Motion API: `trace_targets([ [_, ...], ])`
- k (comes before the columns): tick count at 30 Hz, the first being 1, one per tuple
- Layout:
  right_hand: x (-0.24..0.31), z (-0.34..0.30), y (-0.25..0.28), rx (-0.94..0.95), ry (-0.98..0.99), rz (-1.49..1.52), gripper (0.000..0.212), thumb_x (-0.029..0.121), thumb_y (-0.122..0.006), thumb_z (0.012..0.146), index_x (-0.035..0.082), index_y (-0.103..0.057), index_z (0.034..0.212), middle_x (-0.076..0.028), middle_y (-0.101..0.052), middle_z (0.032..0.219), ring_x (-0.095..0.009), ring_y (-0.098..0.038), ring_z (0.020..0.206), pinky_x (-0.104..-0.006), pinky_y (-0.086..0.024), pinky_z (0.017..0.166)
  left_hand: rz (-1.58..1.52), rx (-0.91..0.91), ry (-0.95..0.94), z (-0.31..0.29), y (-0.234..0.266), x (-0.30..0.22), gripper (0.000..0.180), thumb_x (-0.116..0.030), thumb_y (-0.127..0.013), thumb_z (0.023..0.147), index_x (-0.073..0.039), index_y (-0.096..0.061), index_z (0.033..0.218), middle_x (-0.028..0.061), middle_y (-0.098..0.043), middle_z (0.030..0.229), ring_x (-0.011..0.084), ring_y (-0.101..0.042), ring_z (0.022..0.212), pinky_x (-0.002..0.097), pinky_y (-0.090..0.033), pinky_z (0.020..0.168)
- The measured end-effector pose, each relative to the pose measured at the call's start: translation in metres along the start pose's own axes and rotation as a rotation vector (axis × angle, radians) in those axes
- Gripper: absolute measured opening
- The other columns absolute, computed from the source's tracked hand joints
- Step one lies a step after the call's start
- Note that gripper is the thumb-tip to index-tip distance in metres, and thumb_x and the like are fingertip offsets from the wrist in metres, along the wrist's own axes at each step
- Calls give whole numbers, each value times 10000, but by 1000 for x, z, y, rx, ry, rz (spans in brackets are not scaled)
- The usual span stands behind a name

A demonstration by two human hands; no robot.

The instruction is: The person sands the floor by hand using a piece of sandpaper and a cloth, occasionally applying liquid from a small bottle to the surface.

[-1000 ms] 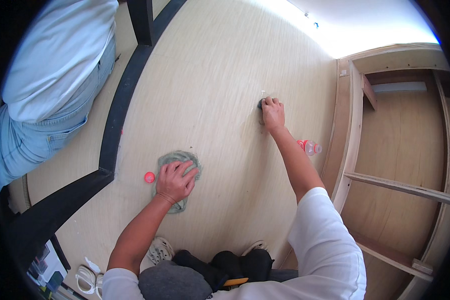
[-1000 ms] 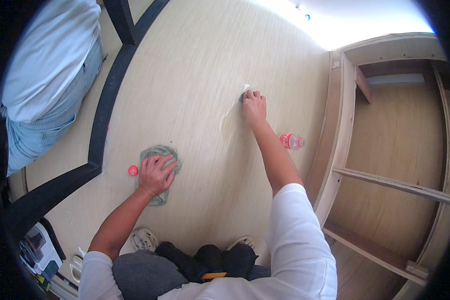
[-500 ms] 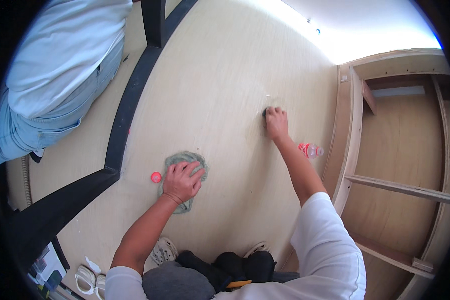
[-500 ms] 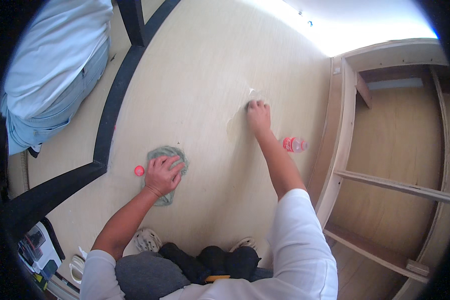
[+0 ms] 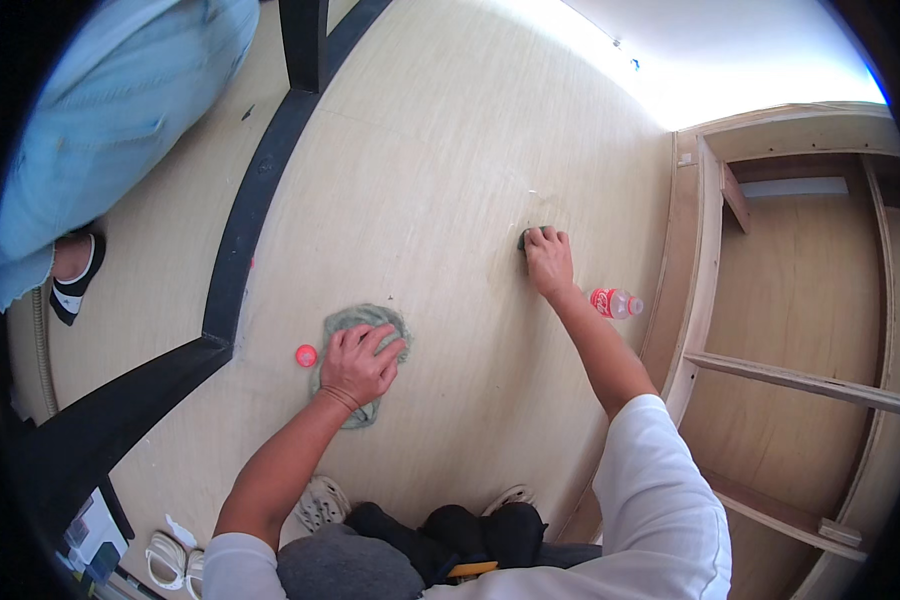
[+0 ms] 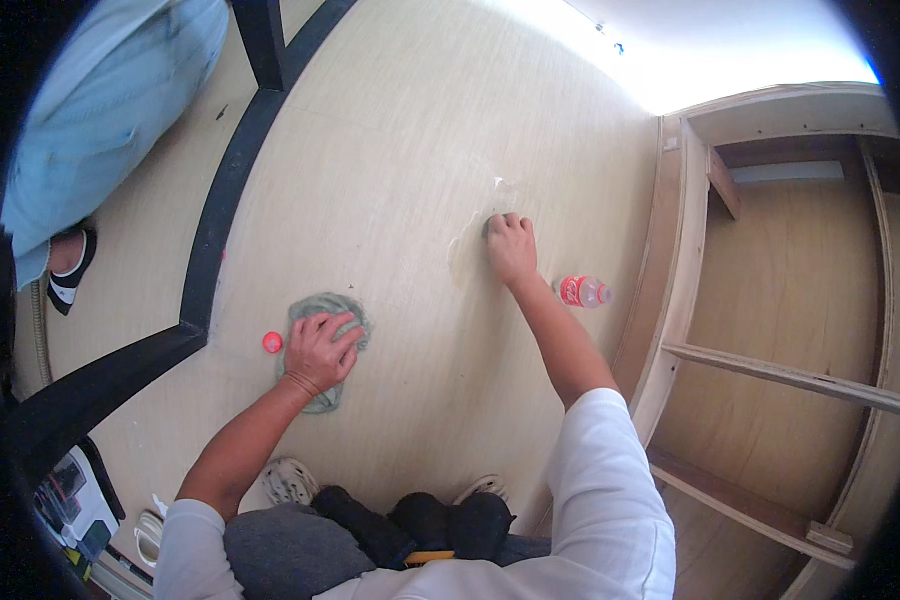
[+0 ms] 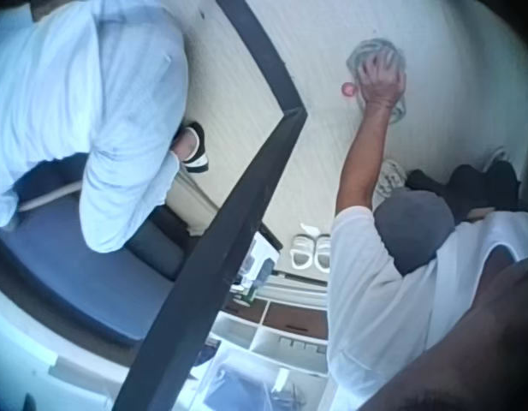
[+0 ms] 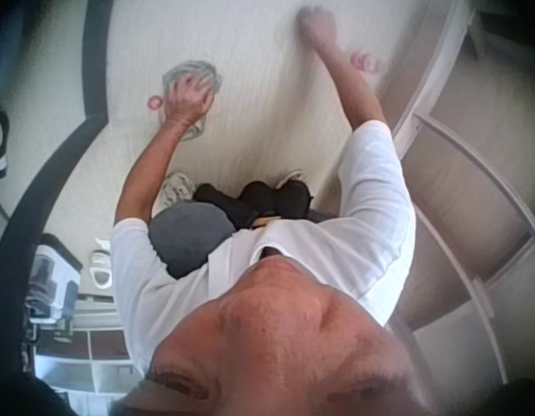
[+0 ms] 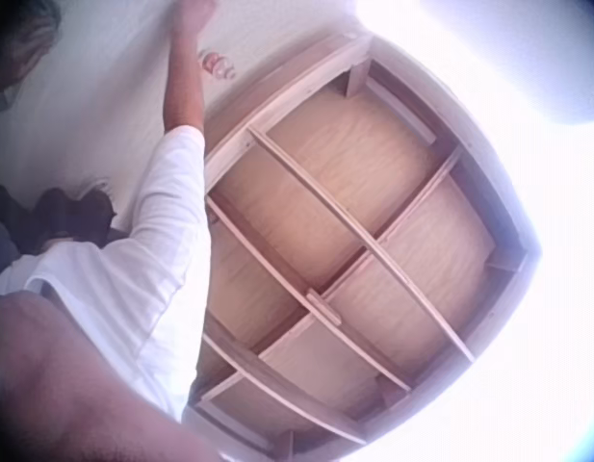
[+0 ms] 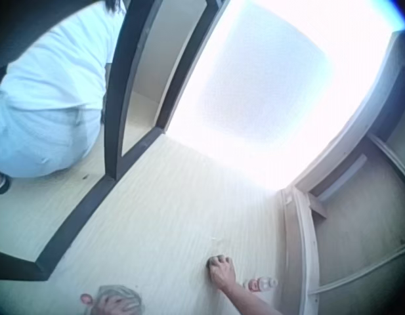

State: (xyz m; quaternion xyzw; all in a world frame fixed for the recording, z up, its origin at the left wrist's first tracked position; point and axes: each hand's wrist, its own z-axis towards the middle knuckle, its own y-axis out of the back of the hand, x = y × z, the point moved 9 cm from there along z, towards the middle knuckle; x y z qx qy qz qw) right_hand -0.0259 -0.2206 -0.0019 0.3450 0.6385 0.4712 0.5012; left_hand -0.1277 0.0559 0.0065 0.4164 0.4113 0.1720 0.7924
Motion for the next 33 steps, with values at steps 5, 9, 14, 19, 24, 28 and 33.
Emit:
trace_targets([
  [5, -17, 22, 3, 19, -79, -62, 111, 67, -519, 691, 46, -614, 744, -38, -535, 868, -208, -505, 866, -353, -383, 761, 11, -14, -17, 2, 2, -2, 261, -198, -621, 642, -205, -628, 903, -32, -569, 1030, 184, -497, 922, 357, -365, 774],
  [9, 0, -4, 0, -70, -95, -17, 118, 65, -521, 693, 40, -615, 761, -34, -540, 883, -202, -506, 873, -352, -382, 765, 14, 4, -18, 0, 1, -1, 266, -201, -620, 640, -204, -629, 906, -33, -565, 1040, 185, -492, 933, 361, -365, 779],
  [14, 1, 1, 4, 62, -89, -80, 180, 94, -508, 728, 82, -609, 876, -39, -530, 891, -199, -496, 907, -344, -381, 795, 19, 24, -44, -4, 3, -5, 276, -198, -620, 641, -202, -630, 917, -32, -564, 1042, 189, -492, 940, 365, -369, 783],
  [19, -26, -18, 10, 28, -385, 249, 262, 19, -526, 701, 74, -630, 936, -55, -568, 905, -252, -524, 889, -364, -408, 773, 3, 90, -23, 1, -14, -4, 282, -103, -600, 658, -179, -630, 929, -5, -575, 1023, 216, -504, 924, 349, -406, 768],
  [24, -30, -174, 32, -581, -983, 987, 346, -64, -519, 743, 15, -592, 1072, -118, -581, 941, -234, -563, 871, -306, -436, 798, -245, -28, 136, 43, 12, 13, 237, -62, -567, 716, -118, -625, 939, 43, -597, 969, 248, -517, 866, 337, -428, 791],
  [28, -39, -306, -9, -727, -1399, 941, 348, -52, -507, 786, -4, -556, 1127, -131, -537, 979, -220, -542, 876, -292, -433, 802, -432, -82, 316, 128, 20, 19, 271, -154, -561, 782, -113, -590, 1049, 97, -559, 1100, 300, -484, 1014, 368, -387, 879],
  [33, -14, -323, -8, -764, -1376, 674, 365, -62, -476, 807, -6, -531, 1163, -125, -519, 1002, -228, -520, 909, -299, -426, 812, 212, 392, 296, 138, -89, 18, 802, -476, -543, 777, -182, -150, 1410, 211, -93, 1445, 445, -88, 1308, 655, -101, 976],
])
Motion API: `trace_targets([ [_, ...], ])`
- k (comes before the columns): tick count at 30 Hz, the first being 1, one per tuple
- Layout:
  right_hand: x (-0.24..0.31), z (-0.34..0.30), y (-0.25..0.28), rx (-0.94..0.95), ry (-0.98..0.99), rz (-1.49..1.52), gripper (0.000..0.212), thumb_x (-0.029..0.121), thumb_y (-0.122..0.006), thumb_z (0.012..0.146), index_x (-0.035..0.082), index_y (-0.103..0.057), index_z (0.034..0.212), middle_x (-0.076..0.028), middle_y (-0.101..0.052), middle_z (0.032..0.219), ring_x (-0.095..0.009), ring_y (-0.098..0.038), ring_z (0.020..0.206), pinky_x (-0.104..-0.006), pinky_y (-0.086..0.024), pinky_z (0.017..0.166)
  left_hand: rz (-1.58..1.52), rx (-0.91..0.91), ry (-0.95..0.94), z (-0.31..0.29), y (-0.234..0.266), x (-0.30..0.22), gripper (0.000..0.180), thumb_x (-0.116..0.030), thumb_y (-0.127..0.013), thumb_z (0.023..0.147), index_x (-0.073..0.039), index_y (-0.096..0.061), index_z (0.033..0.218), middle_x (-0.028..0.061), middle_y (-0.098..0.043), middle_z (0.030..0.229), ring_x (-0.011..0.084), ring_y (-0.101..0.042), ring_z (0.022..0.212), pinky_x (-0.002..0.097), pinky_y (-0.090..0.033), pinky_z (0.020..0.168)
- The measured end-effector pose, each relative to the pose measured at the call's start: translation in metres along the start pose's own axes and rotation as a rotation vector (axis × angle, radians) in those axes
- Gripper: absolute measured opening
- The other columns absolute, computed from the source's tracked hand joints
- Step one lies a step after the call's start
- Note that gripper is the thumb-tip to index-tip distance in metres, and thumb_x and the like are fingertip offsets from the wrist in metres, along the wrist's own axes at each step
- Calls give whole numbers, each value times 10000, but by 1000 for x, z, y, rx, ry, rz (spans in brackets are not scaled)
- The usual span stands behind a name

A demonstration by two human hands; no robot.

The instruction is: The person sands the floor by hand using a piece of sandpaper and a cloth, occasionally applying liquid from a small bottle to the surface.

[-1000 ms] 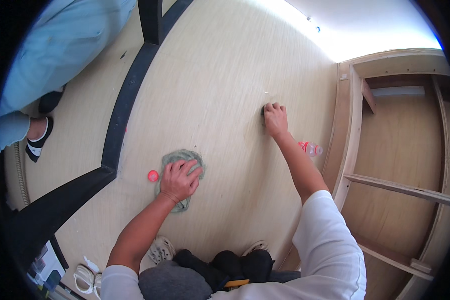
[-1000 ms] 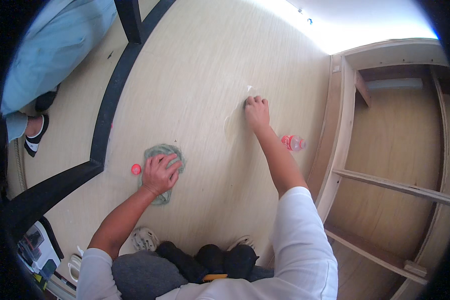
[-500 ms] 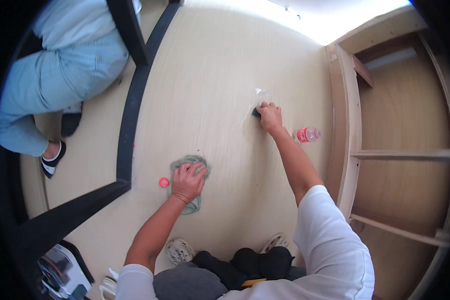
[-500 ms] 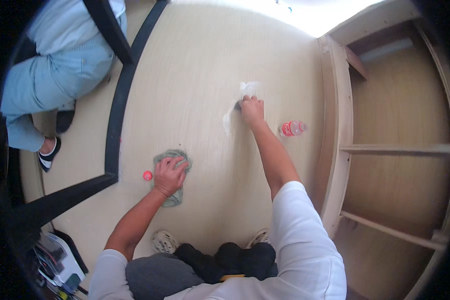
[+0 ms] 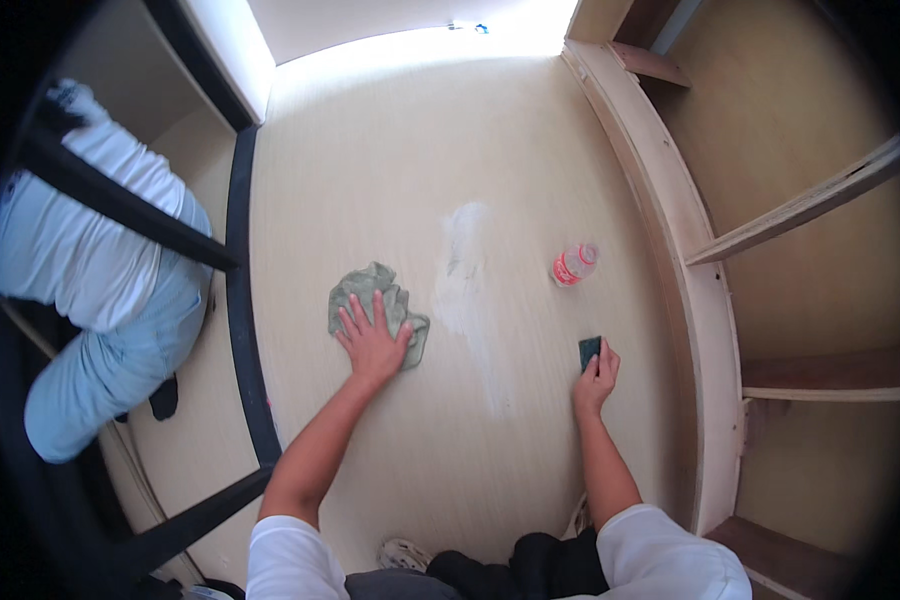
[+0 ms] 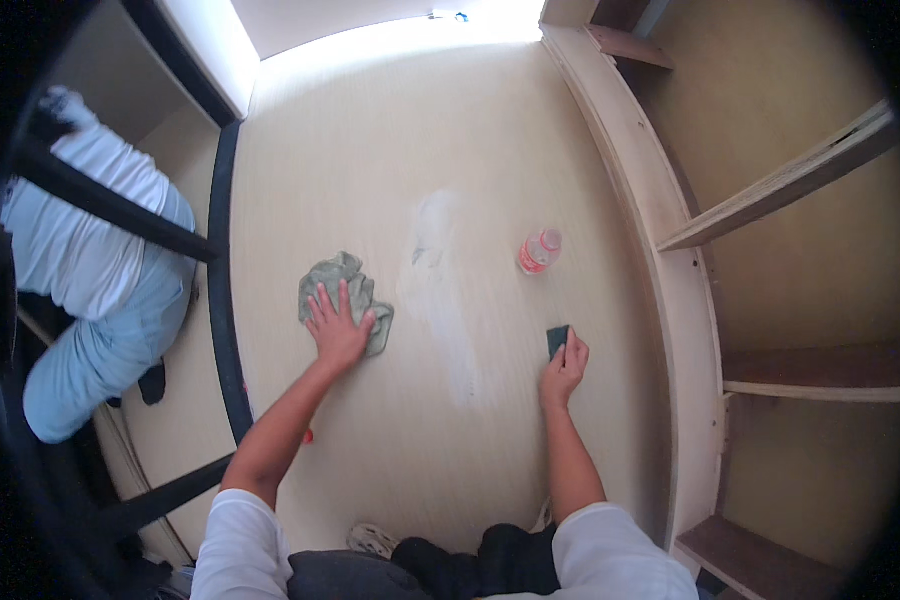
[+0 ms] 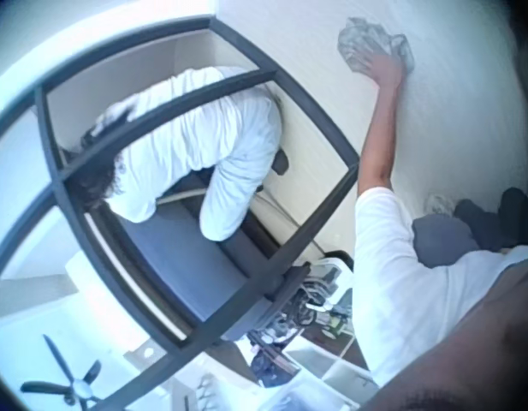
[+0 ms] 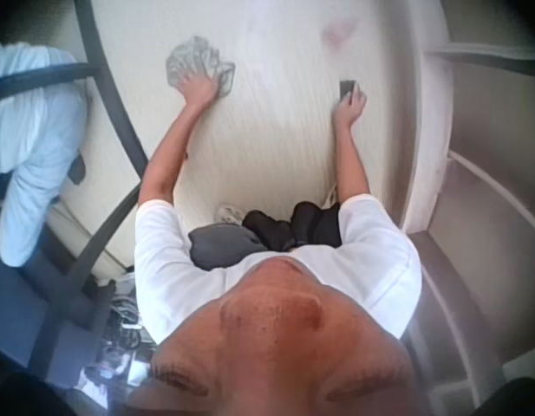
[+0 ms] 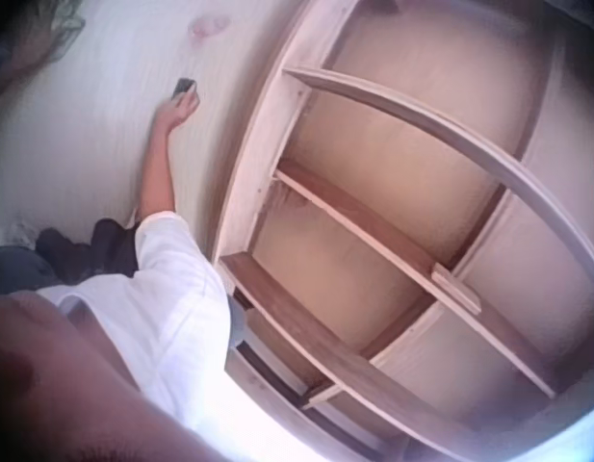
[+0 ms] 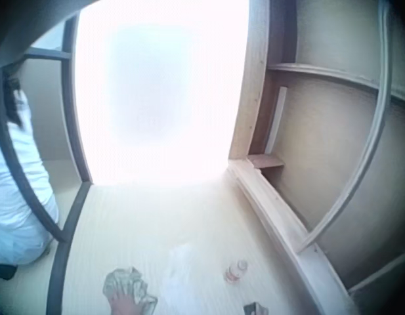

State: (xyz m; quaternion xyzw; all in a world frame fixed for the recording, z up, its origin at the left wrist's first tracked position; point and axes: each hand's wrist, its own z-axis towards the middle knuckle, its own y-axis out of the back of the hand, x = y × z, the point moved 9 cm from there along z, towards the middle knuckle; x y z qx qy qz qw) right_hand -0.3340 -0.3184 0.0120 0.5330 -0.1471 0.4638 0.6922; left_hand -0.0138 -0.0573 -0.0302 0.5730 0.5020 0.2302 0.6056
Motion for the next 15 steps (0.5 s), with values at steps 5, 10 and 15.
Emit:
trace_targets([
  [5, 2, -11, 0, -34, 21, 18, 356, -72, -443, 829, -9, -530, 1169, -122, -506, 1014, -213, -517, 918, -283, -424, 813, 13, -259, -80, 97, 19, -17, 813, -533, -519, 766, -162, -179, 1404, 160, -139, 1451, 407, -123, 1317, 606, -112, 1009],
  [10, 9, -11, 3, -23, -8, 16, 312, -54, -451, 847, -17, -546, 1143, -130, -505, 1025, -221, -517, 923, -288, -422, 823, -9, -164, -94, 216, 31, -67, 759, -485, -563, 755, -171, -263, 1378, 76, -228, 1439, 329, -208, 1311, 514, -154, 1041],
  [15, 12, -8, 5, -38, -37, 21, 286, -47, -469, 842, -32, -556, 1114, -143, -521, 1005, -247, -519, 913, -316, -429, 810, -7, -148, -580, 179, 6, -125, 449, -319, -582, 771, -197, -516, 1198, 56, -395, 1349, 320, -343, 1242, 414, -275, 1018],
])
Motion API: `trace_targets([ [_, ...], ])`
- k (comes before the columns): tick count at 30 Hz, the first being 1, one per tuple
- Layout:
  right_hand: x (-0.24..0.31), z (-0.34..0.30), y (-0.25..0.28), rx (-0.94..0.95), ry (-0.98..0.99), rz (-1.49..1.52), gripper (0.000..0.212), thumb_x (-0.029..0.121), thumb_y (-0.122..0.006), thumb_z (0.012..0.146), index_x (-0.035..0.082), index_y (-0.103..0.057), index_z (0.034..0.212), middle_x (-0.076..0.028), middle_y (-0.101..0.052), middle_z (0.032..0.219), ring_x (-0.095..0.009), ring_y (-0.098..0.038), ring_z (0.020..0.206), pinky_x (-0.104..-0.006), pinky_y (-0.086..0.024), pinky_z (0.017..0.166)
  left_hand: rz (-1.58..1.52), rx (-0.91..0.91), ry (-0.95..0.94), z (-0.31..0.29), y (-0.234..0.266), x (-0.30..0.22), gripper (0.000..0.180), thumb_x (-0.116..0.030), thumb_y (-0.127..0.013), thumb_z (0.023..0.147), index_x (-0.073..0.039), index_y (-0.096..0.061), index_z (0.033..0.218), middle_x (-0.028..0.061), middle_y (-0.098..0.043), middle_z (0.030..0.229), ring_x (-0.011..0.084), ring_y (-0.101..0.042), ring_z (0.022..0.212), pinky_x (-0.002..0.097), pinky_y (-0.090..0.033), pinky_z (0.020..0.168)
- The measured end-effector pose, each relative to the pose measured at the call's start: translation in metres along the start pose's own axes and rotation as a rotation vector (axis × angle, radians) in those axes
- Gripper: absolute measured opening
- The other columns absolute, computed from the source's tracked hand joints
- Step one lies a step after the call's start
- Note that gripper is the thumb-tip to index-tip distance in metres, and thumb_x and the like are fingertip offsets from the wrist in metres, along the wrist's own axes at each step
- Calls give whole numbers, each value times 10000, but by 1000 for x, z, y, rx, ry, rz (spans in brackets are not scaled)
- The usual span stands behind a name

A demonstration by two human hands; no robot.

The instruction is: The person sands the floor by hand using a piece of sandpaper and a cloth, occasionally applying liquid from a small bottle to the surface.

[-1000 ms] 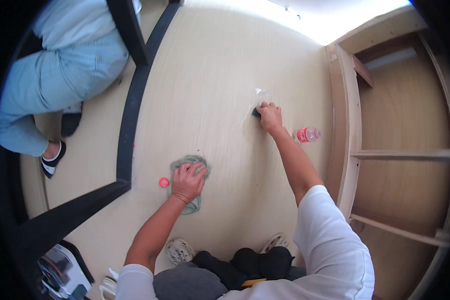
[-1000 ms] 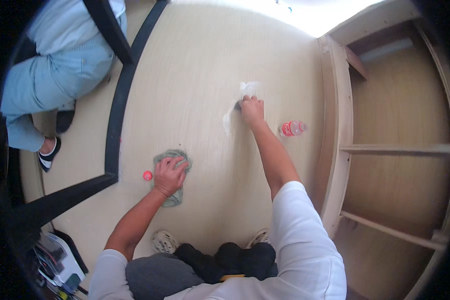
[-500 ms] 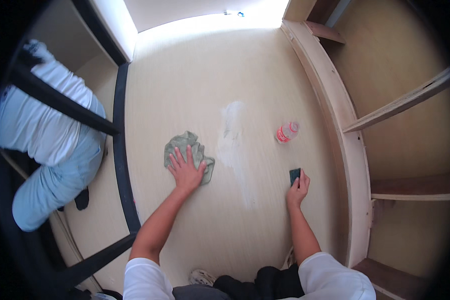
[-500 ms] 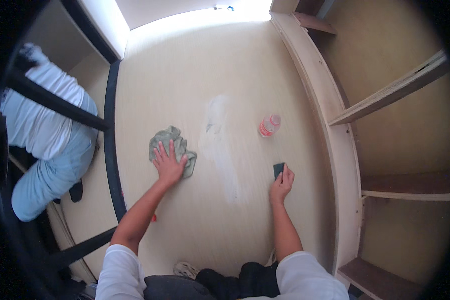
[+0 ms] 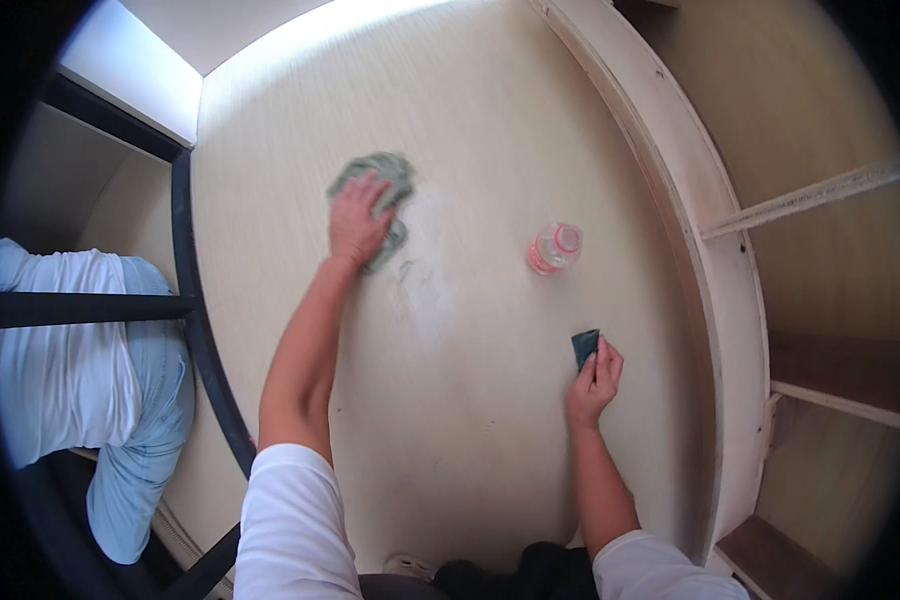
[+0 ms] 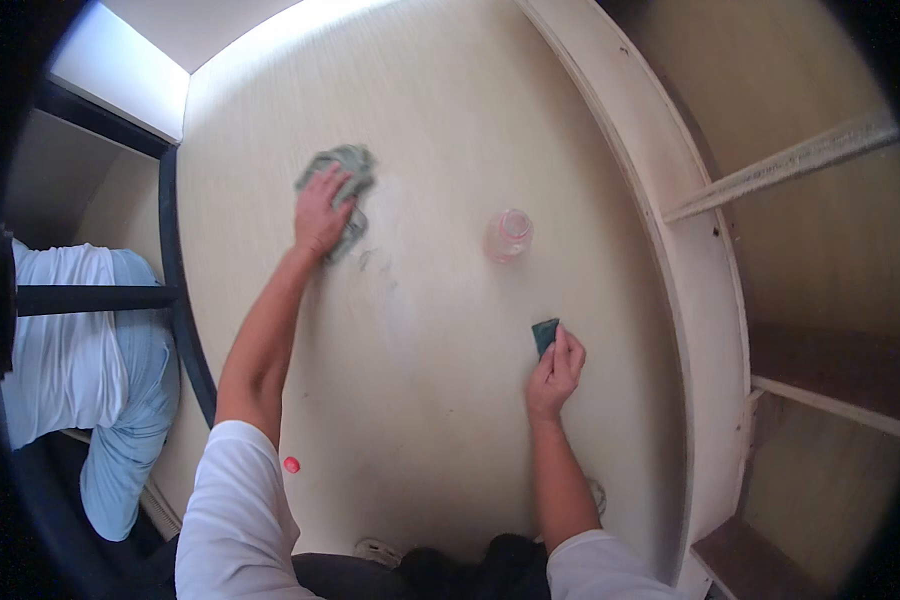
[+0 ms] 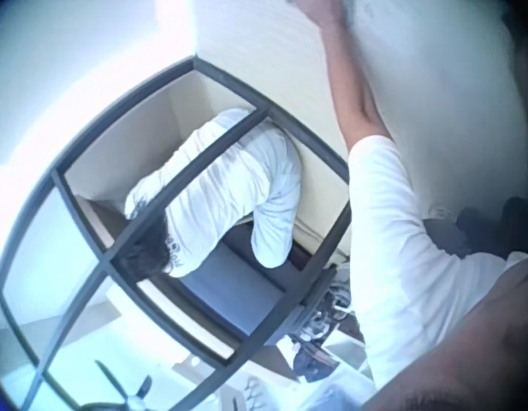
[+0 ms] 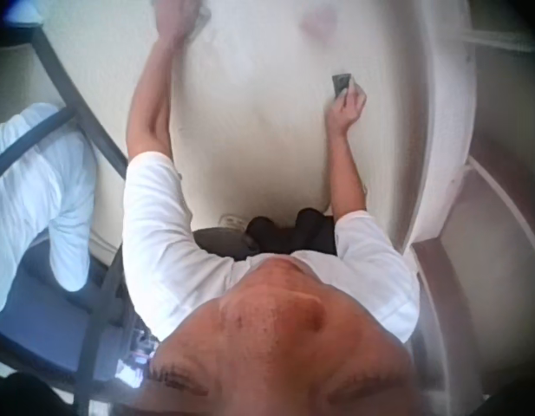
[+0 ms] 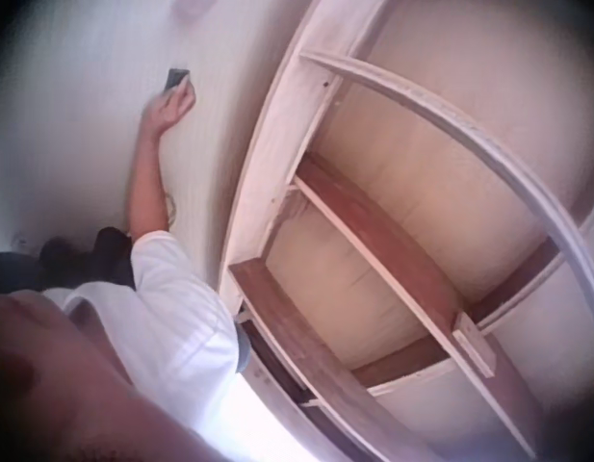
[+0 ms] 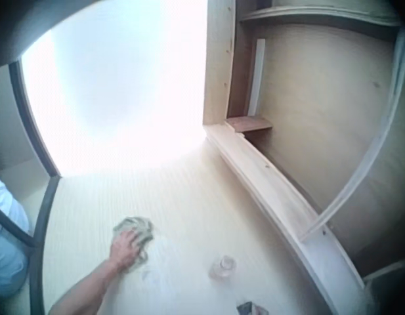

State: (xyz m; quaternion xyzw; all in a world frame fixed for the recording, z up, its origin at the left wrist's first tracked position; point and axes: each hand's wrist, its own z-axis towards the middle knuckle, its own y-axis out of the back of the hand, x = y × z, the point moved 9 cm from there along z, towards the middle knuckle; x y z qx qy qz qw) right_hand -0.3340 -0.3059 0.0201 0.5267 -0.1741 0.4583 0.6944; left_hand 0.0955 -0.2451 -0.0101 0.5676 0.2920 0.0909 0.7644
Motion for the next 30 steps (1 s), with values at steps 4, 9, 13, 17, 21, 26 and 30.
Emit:
trace_targets([
  [4, 5, 4, 4, -44, 17, -1, 276, -41, -481, 832, -40, -563, 1096, -156, -536, 982, -273, -518, 905, -345, -432, 798, -164, 133, -269, -86, -10, -105, 471, -168, -649, 664, -183, -568, 1128, 62, -463, 1287, 328, -420, 1171, 434, -315, 988],
  [9, 7, 4, 1, -19, 3, 2, 307, -45, -493, 807, -14, -571, 1102, -140, -544, 971, -264, -513, 906, -337, -423, 808, -414, 320, -469, -237, 18, -199, 450, -56, -629, 592, -175, -618, 1025, 37, -536, 1200, 293, -488, 1092, 413, -394, 909],
  [13, 9, 13, 4, -42, 29, 7, 320, -43, -492, 802, -3, -571, 1110, -129, -543, 969, -256, -508, 914, -335, -421, 815, -392, 137, -327, -251, 77, -166, 454, -3, -580, 599, -151, -616, 1027, 63, -576, 1130, 278, -515, 1062, 400, -400, 898],
  [17, 6, 2, 8, -49, -34, -34, 329, -42, -486, 802, 0, -567, 1118, -125, -541, 968, -259, -505, 917, -343, -419, 821, -281, -59, 177, -198, 89, -35, 485, -131, -555, 771, -50, -455, 1239, 146, -450, 1283, 326, -399, 1193, 420, -290, 1001],
  [21, 9, 1, 6, -7, 11, -41, 326, -36, -485, 804, 0, -567, 1118, -131, -539, 975, -265, -499, 927, -347, -418, 819, 25, 37, 170, -107, 39, 18, 572, -321, -500, 807, -87, -371, 1313, 124, -351, 1371, 375, -284, 1261, 456, -226, 1031],
  [26, 15, 0, 2, 30, 12, -33, 323, -30, -488, 804, -13, -559, 1118, -145, -532, 984, -287, -487, 929, -368, -391, 845, 69, 52, 208, -28, 13, 0, 511, -316, -571, 742, -166, -493, 1224, 59, -409, 1341, 337, -346, 1235, 436, -275, 1012],
  [30, 14, 0, -2, 69, -33, -21, 324, -30, -491, 802, -19, -551, 1120, -150, -535, 989, -297, -487, 936, -378, -381, 854, -136, 95, -18, -91, 2, -81, 484, -288, -637, 669, -180, -569, 1135, 47, -481, 1274, 318, -404, 1190, 426, -305, 1004],
])
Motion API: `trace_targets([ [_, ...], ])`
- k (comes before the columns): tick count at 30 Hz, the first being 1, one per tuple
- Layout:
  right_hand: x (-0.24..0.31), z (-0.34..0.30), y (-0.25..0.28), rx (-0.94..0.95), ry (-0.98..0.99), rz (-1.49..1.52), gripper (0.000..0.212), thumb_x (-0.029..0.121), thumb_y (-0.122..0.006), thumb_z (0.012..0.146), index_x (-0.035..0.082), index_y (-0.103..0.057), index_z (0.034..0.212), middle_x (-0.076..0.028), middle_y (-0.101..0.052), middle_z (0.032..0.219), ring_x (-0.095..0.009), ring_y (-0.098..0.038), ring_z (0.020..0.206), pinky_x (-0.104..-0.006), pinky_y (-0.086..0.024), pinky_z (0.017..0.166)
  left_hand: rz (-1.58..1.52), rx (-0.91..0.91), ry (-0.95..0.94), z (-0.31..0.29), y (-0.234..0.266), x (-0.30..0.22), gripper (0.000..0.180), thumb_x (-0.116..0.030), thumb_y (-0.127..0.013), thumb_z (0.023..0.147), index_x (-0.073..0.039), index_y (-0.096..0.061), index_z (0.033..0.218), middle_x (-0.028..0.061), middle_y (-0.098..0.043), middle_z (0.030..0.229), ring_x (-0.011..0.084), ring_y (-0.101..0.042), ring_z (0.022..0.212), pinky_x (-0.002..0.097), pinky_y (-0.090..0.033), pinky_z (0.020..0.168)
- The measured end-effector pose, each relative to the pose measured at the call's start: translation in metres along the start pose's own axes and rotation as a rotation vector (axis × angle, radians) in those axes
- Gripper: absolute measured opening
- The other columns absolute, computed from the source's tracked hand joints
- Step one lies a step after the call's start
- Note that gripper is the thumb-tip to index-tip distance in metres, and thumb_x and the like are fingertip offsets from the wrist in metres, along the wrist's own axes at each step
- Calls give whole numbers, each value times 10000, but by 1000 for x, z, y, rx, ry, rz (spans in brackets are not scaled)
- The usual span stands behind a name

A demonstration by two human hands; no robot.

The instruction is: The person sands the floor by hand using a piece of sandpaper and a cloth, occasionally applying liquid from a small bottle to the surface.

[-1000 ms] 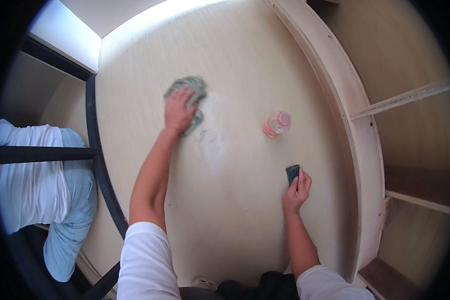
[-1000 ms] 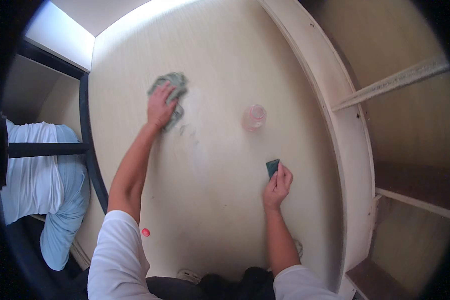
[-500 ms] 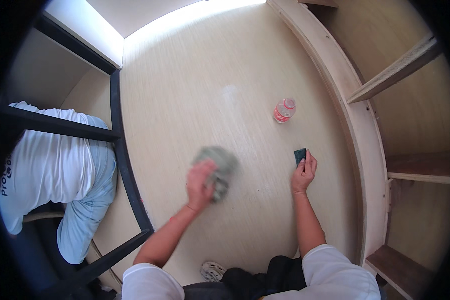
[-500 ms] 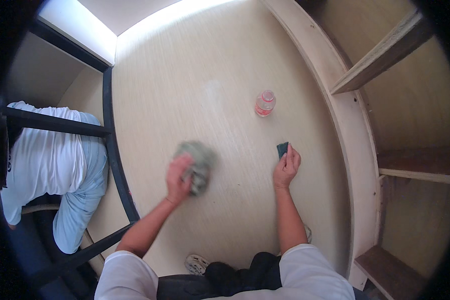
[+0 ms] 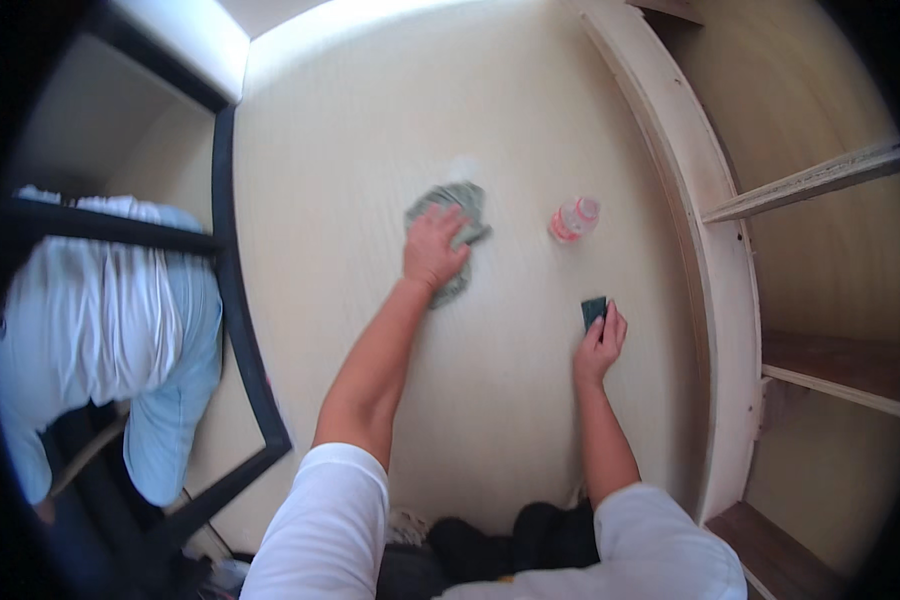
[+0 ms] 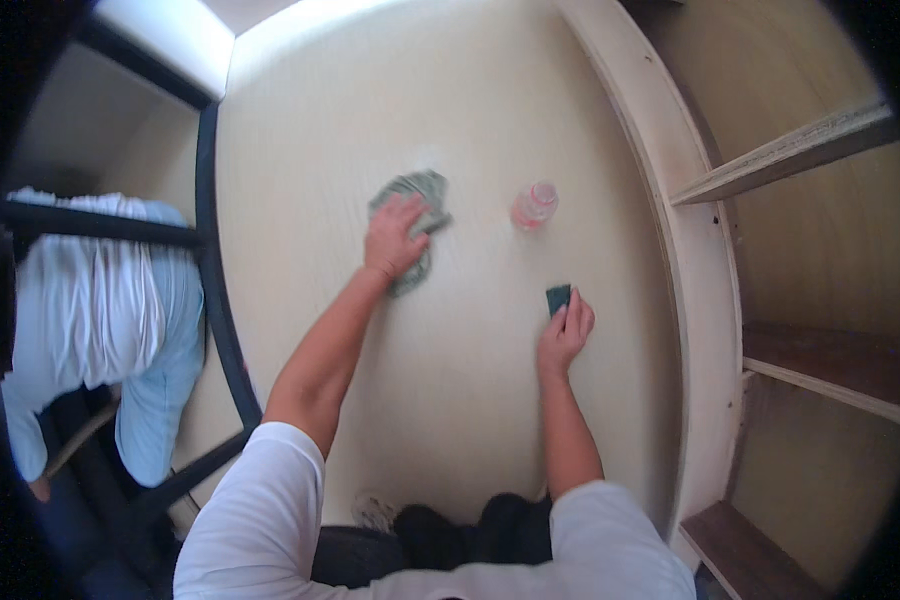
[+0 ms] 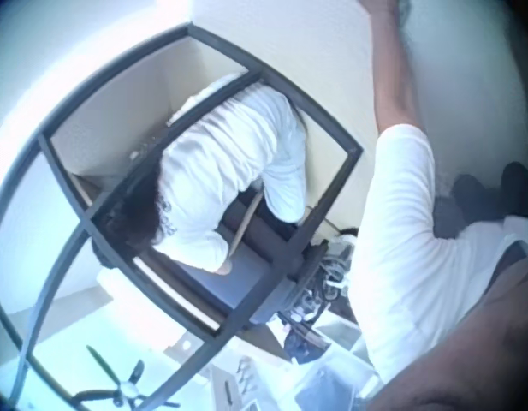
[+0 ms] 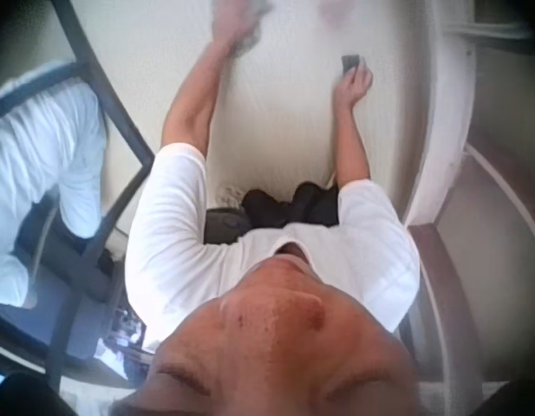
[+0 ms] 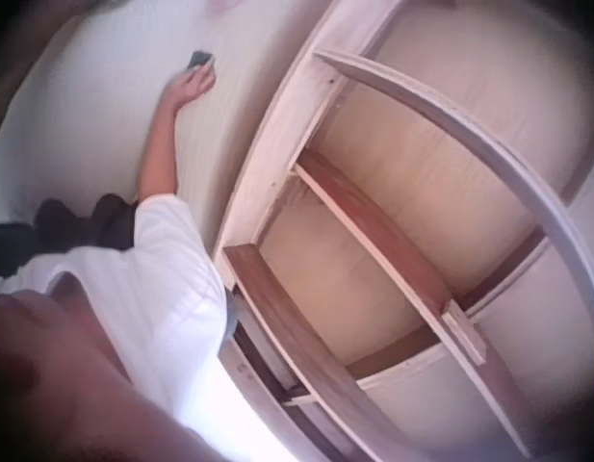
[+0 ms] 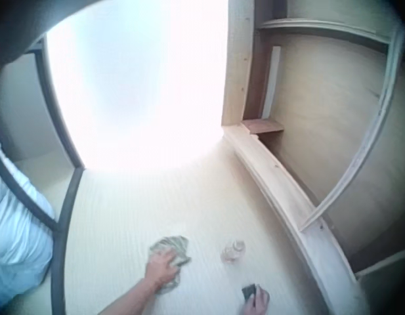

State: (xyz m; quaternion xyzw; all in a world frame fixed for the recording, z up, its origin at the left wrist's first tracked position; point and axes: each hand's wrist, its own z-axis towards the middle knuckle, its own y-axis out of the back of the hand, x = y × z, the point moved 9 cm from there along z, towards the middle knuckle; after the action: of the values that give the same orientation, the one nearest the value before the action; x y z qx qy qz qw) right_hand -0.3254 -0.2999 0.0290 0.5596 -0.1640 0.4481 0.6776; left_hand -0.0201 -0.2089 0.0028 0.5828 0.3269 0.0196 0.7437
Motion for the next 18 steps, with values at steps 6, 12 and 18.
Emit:
trace_targets([
  [6, 76, 35, -66, 174, 159, 133, 348, -40, -501, 766, 5, -565, 1105, -137, -548, 991, -289, -496, 938, -352, -394, 847, 1, 17, 169, -194, 6, -84, 561, -306, -703, 588, -214, -566, 1124, -3, -451, 1293, 273, -390, 1198, 434, -303, 1000],
  [12, 150, -10, -160, 627, 622, -272, 217, 93, -517, 739, 52, -609, 931, -55, -550, 912, -248, -496, 850, -378, -383, 719, 46, 27, 339, -228, 10, -81, 603, -354, -705, 569, -270, -548, 1145, -33, -425, 1315, 230, -365, 1212, 420, -270, 1011],
  [18, 173, 11, -200, 542, 888, -547, 171, 114, -515, 714, 87, -590, 865, -29, -526, 852, -201, -496, 845, -380, -350, 722, 57, -37, 322, -225, 3, -87, 583, -385, -689, 582, -291, -550, 1140, -62, -423, 1316, 207, -370, 1208, 417, -272, 1007],
])
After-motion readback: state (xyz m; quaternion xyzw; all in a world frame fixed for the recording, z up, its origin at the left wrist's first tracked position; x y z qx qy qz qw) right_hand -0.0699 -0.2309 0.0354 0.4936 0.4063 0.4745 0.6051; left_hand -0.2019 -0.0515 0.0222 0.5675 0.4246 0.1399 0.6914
